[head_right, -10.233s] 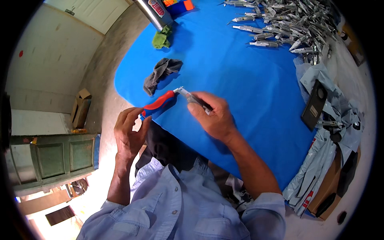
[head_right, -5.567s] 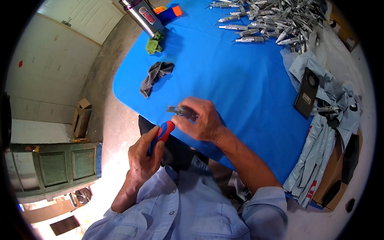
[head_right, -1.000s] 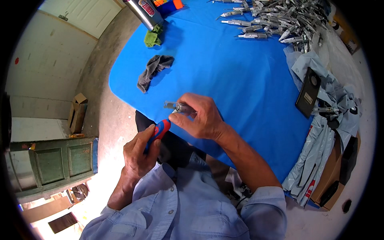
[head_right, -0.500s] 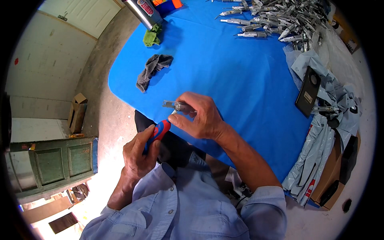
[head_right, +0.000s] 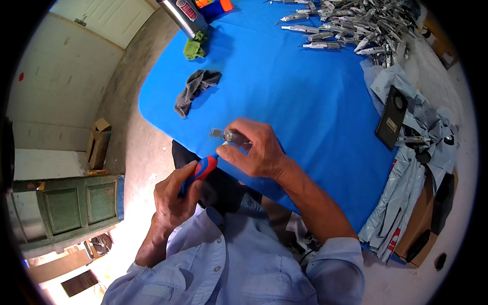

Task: The person wipes metal components with a cloth and assembles multiple silver mechanical parts by hand, then uses a screwdriver with a red handle to secure screws into the assembly.

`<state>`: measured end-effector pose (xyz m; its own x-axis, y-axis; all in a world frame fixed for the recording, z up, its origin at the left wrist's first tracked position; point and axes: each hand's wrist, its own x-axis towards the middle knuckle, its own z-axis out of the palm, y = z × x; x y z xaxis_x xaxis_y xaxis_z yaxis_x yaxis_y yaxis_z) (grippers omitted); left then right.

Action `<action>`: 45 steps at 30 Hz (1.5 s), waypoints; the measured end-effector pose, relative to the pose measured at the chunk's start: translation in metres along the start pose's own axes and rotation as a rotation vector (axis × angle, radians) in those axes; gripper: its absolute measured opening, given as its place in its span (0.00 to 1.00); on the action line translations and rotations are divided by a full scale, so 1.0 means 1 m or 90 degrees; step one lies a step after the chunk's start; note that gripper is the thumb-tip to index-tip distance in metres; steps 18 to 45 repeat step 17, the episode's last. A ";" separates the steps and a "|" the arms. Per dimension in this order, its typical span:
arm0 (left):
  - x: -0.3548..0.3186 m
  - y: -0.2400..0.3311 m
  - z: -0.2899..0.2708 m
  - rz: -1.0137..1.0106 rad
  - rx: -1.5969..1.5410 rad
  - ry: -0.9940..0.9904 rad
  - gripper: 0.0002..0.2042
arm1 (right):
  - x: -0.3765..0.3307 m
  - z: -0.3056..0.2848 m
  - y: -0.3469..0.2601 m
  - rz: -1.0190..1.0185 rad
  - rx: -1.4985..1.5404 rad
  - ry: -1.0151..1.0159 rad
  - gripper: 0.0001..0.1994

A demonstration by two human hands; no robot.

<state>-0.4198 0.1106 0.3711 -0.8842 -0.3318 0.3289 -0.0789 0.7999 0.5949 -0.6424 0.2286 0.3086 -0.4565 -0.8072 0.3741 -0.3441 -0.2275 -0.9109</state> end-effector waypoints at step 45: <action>-0.034 -0.051 -0.022 -0.406 -0.124 0.114 0.16 | 0.001 0.003 0.016 0.044 -0.093 0.130 0.17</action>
